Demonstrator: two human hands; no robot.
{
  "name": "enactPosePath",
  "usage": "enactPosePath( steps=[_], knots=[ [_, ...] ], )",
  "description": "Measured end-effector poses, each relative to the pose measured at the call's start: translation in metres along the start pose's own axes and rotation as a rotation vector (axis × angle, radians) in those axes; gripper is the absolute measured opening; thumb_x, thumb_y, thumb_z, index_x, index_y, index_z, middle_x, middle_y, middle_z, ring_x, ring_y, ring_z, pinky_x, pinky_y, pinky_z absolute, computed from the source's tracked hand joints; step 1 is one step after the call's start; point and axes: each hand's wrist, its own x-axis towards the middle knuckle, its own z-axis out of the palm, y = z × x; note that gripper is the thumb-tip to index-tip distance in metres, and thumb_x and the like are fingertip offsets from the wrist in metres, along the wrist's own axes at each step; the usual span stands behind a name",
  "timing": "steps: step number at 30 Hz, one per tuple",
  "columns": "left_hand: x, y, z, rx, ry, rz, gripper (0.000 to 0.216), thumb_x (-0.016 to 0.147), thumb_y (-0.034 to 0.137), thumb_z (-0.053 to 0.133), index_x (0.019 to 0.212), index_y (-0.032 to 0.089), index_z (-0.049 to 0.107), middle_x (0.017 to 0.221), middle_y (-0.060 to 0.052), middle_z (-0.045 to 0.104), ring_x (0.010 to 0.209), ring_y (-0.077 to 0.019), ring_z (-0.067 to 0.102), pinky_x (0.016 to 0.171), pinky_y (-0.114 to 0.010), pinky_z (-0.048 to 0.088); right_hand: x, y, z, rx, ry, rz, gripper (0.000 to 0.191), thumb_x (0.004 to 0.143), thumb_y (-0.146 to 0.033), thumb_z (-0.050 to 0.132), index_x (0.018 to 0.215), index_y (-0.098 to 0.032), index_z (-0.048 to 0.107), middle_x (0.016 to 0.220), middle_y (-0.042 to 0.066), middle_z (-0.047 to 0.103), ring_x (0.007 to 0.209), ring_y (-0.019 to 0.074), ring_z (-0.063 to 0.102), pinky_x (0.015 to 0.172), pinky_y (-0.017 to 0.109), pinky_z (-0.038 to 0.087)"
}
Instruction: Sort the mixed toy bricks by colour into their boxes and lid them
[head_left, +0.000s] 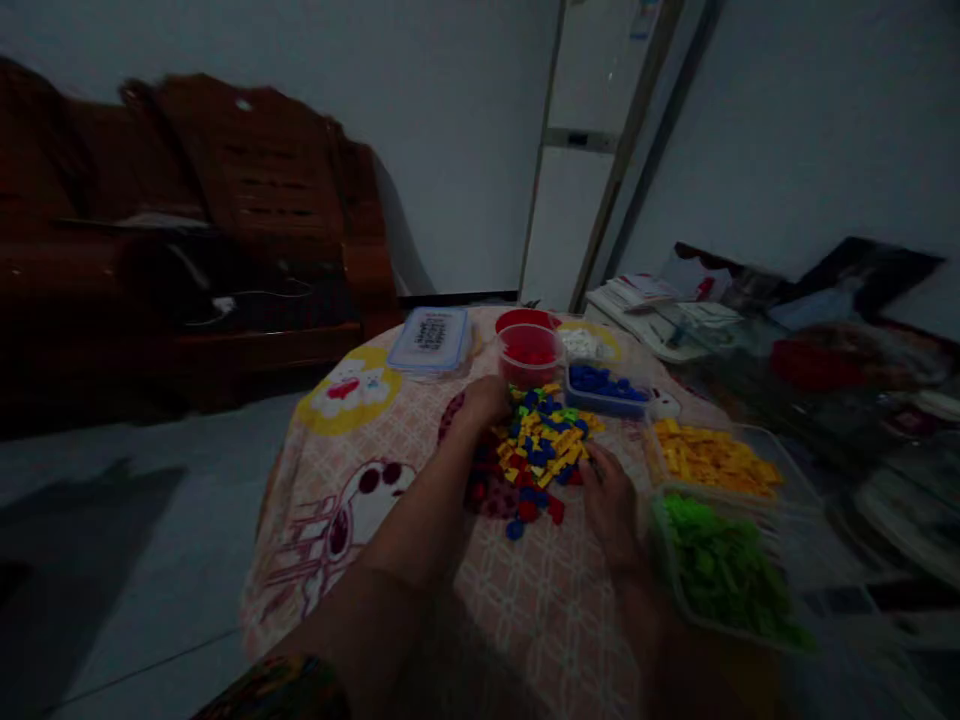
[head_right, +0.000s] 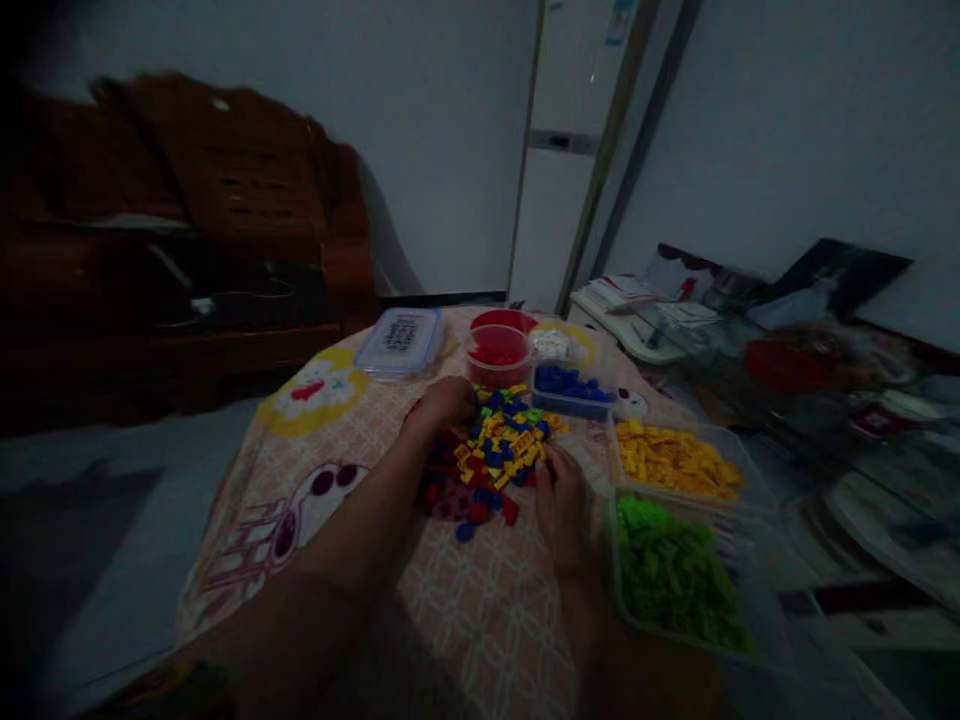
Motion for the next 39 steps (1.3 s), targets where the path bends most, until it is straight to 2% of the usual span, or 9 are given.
enactPosePath(
  steps=[6, 12, 15, 19, 24, 27, 33, 36, 39],
  knots=[
    [0.005, -0.023, -0.005, -0.293, 0.120, 0.029, 0.015, 0.072, 0.025, 0.067, 0.077, 0.015, 0.077, 0.078, -0.008, 0.075, 0.077, -0.0207, 0.068, 0.068, -0.025, 0.047, 0.000, 0.001, 0.000, 0.000, -0.012, -0.014, 0.047, 0.088, -0.044, 0.049, 0.115, -0.013, 0.071, 0.123, 0.018, 0.069, 0.115, 0.0302, 0.063, 0.104, 0.050, 0.046],
    [0.016, -0.019, -0.002, -1.186, 0.369, -0.031, 0.015, 0.070, 0.027, 0.069, 0.073, 0.012, 0.071, 0.058, 0.000, 0.066, 0.054, -0.0122, 0.060, 0.056, -0.022, 0.047, 0.000, -0.001, -0.001, 0.000, -0.006, -0.018, 0.043, 0.089, -0.041, 0.050, 0.116, -0.015, 0.071, 0.124, 0.016, 0.069, 0.116, 0.0287, 0.062, 0.105, 0.049, 0.045],
    [0.019, -0.002, 0.003, -1.588, 0.344, -0.012, 0.016, 0.066, 0.022, 0.072, 0.077, 0.010, 0.068, 0.060, 0.000, 0.068, 0.054, -0.0112, 0.061, 0.060, -0.024, 0.052, -0.001, -0.001, -0.001, 0.002, -0.001, -0.012, 0.044, 0.089, -0.042, 0.050, 0.116, -0.015, 0.071, 0.124, 0.017, 0.069, 0.116, 0.0287, 0.063, 0.105, 0.048, 0.046],
    [0.023, 0.012, 0.006, -1.799, 0.280, 0.017, 0.032, 0.062, 0.016, 0.077, 0.091, 0.009, 0.068, 0.073, -0.005, 0.073, 0.068, -0.0131, 0.068, 0.076, -0.029, 0.056, 0.000, 0.000, -0.003, -0.007, 0.002, -0.007, 0.045, 0.088, -0.043, 0.051, 0.115, -0.014, 0.071, 0.123, 0.017, 0.069, 0.115, 0.0294, 0.063, 0.104, 0.049, 0.046],
    [0.019, -0.008, -0.008, -1.717, 0.316, 0.049, 0.036, 0.063, 0.019, 0.078, 0.096, 0.009, 0.069, 0.080, -0.006, 0.074, 0.073, -0.0144, 0.069, 0.079, -0.031, 0.057, 0.000, 0.001, -0.004, -0.012, -0.014, -0.005, 0.045, 0.089, -0.042, 0.049, 0.118, -0.014, 0.070, 0.125, 0.017, 0.068, 0.117, 0.0291, 0.061, 0.107, 0.049, 0.044],
    [0.008, -0.039, -0.020, -1.441, 0.291, 0.043, 0.024, 0.065, 0.021, 0.074, 0.087, 0.010, 0.071, 0.071, -0.004, 0.072, 0.064, -0.0135, 0.066, 0.070, -0.028, 0.056, -0.001, 0.001, -0.004, -0.020, -0.025, -0.007, 0.044, 0.090, -0.041, 0.049, 0.118, -0.014, 0.070, 0.126, 0.016, 0.068, 0.118, 0.0290, 0.061, 0.107, 0.049, 0.044],
    [-0.014, -0.080, -0.031, -0.543, -0.147, -0.136, 0.004, 0.057, 0.013, 0.073, 0.060, 0.015, 0.072, 0.053, -0.002, 0.065, 0.056, -0.0167, 0.064, 0.058, -0.023, 0.048, 0.000, 0.000, -0.003, -0.012, -0.023, -0.009, 0.044, 0.090, -0.042, 0.049, 0.118, -0.015, 0.070, 0.125, 0.016, 0.068, 0.117, 0.0286, 0.061, 0.107, 0.049, 0.044],
    [-0.016, -0.076, -0.029, -0.435, -0.314, -0.110, 0.005, 0.057, 0.015, 0.074, 0.060, 0.017, 0.072, 0.054, -0.001, 0.066, 0.056, -0.0151, 0.061, 0.056, -0.021, 0.045, 0.000, 0.001, -0.003, -0.007, -0.020, -0.005, 0.044, 0.089, -0.042, 0.050, 0.117, -0.015, 0.070, 0.125, 0.016, 0.068, 0.117, 0.0288, 0.062, 0.106, 0.049, 0.045],
    [-0.014, -0.067, -0.025, -0.375, -0.333, -0.062, 0.006, 0.057, 0.016, 0.075, 0.060, 0.017, 0.070, 0.053, 0.001, 0.064, 0.054, -0.0133, 0.059, 0.053, -0.020, 0.043, 0.001, 0.001, -0.003, -0.005, -0.023, -0.018, 0.044, 0.089, -0.041, 0.049, 0.117, -0.014, 0.070, 0.125, 0.017, 0.068, 0.117, 0.0286, 0.062, 0.107, 0.049, 0.045]
  ],
)
